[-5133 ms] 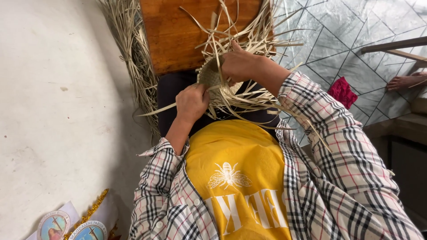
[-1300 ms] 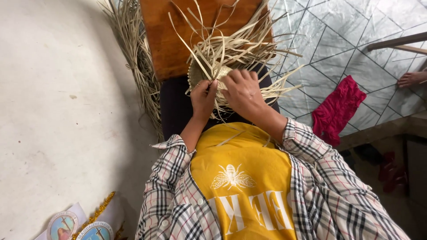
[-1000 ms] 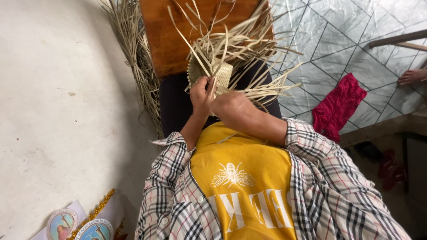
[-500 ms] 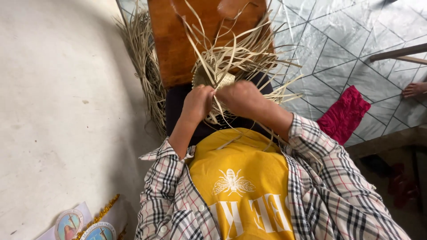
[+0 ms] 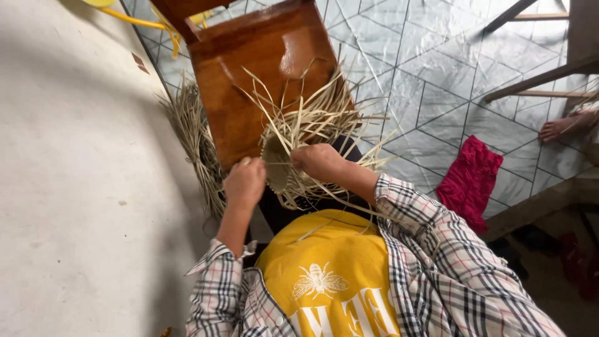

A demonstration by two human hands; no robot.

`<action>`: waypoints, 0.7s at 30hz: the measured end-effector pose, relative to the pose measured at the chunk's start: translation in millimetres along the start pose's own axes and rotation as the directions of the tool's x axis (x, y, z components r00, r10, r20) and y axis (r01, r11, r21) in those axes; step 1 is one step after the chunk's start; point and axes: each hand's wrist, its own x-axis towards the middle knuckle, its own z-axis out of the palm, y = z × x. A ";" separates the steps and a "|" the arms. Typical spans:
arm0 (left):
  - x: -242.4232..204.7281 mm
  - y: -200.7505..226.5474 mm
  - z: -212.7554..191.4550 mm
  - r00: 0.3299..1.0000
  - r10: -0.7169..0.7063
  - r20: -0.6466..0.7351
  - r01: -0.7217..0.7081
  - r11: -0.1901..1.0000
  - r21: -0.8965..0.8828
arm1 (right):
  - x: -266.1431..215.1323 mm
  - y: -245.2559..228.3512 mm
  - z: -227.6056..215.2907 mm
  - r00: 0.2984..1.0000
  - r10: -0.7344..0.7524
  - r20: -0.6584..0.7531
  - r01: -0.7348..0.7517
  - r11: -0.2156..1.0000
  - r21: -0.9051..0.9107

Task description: Weaving dried plant fibers to create a circular object, likely a hat or basket

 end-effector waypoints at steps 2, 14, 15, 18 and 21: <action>8.7 -43.5 -8.4 0.996 -0.083 0.009 0.083 0.996 0.046 | -2.5 4.0 -1.5 1.000 -0.013 -0.013 0.013 1.000 0.001; 11.6 21.4 -8.0 0.408 0.663 -0.628 -0.346 0.749 0.566 | -0.5 -12.8 -40.6 0.986 0.109 0.124 -0.159 0.831 0.534; 13.2 33.3 6.7 0.374 0.688 -0.622 -0.423 0.723 0.546 | 0.1 -6.7 -32.9 0.985 0.119 0.126 -0.171 0.773 0.611; 4.1 56.9 -2.5 0.407 0.703 -0.583 -0.450 0.710 0.542 | -0.1 1.8 -35.1 0.966 0.159 0.203 -0.258 0.609 0.750; 3.9 66.7 -2.5 0.392 0.725 -0.566 -0.451 0.688 0.569 | -3.4 10.6 -28.3 0.955 0.162 0.247 -0.296 0.501 0.813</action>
